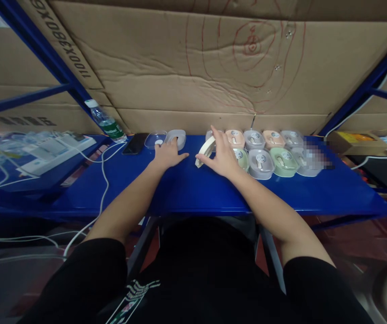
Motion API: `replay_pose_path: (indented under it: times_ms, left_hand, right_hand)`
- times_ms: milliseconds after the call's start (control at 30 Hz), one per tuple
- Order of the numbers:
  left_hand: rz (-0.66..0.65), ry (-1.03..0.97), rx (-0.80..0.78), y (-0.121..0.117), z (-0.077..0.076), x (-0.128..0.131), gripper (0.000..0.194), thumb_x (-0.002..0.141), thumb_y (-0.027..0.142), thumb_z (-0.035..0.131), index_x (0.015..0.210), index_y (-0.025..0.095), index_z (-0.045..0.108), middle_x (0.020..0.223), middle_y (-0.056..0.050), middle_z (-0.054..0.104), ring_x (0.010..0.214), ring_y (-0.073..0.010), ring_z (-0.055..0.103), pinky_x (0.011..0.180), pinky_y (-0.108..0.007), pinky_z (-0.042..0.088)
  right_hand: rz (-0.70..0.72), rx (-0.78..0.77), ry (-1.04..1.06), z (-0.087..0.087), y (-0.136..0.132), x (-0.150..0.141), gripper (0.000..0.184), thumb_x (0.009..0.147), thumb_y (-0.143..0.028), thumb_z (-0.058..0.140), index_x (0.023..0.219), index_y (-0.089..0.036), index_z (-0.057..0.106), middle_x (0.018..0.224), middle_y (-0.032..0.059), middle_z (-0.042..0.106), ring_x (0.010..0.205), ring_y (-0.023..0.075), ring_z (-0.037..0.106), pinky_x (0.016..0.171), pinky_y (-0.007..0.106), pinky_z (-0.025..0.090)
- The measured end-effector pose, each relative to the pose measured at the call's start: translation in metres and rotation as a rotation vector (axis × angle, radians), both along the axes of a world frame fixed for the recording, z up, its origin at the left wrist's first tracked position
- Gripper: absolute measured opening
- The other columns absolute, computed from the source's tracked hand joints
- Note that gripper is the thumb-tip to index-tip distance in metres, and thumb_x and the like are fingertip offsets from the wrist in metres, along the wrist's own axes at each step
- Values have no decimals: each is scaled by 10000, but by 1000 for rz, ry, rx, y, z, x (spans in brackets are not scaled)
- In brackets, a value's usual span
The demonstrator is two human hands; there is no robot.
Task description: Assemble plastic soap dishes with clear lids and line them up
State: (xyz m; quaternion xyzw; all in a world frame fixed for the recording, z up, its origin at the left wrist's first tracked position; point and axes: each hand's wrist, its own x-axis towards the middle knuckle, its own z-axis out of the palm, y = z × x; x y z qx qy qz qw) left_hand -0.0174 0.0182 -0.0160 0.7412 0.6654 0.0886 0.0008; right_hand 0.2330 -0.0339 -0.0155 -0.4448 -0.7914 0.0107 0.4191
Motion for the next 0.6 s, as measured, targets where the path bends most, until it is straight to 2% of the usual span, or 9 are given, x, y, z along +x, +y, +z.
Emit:
replay_pose_path:
  times_ms: [200, 333, 467, 600]
  left_hand:
    - [30, -1, 13, 5, -3, -7, 917, 983, 643, 585, 1686, 107, 341, 1605, -289, 567, 1486, -477, 526, 1288, -694, 230]
    - [36, -36, 32, 12, -7, -13, 846, 980, 638, 585, 1644, 141, 422, 1580, -296, 586, 1471, -496, 538, 1269, -737, 232]
    - [14, -102, 61, 21, -16, -20, 830, 927, 659, 660, 1557, 133, 534, 1520, -332, 615, 1432, -549, 552, 1227, -794, 244]
    - [-61, -149, 173, 19, -15, -19, 803, 883, 602, 747, 1540, 178, 563, 1532, -286, 623, 1489, -531, 492, 1274, -789, 140]
  right_hand:
    - [4, 0, -9, 1, -2, -1, 1111, 917, -694, 712, 1764, -244, 152, 1626, 221, 496, 1507, 454, 486, 1241, 699, 408]
    - [-20, 1, -22, 3, -5, -3, 1106, 915, -670, 724, 1761, -229, 164, 1622, 227, 500, 1512, 450, 481, 1248, 685, 408]
    - [-47, -34, -44, 6, -8, -4, 1105, 908, -626, 750, 1767, -264, 157, 1639, 210, 494, 1522, 453, 474, 1243, 697, 413]
    - [-59, -36, -38, 7, -9, -5, 1077, 910, -626, 748, 1758, -259, 194, 1641, 207, 499, 1523, 453, 474, 1234, 704, 419]
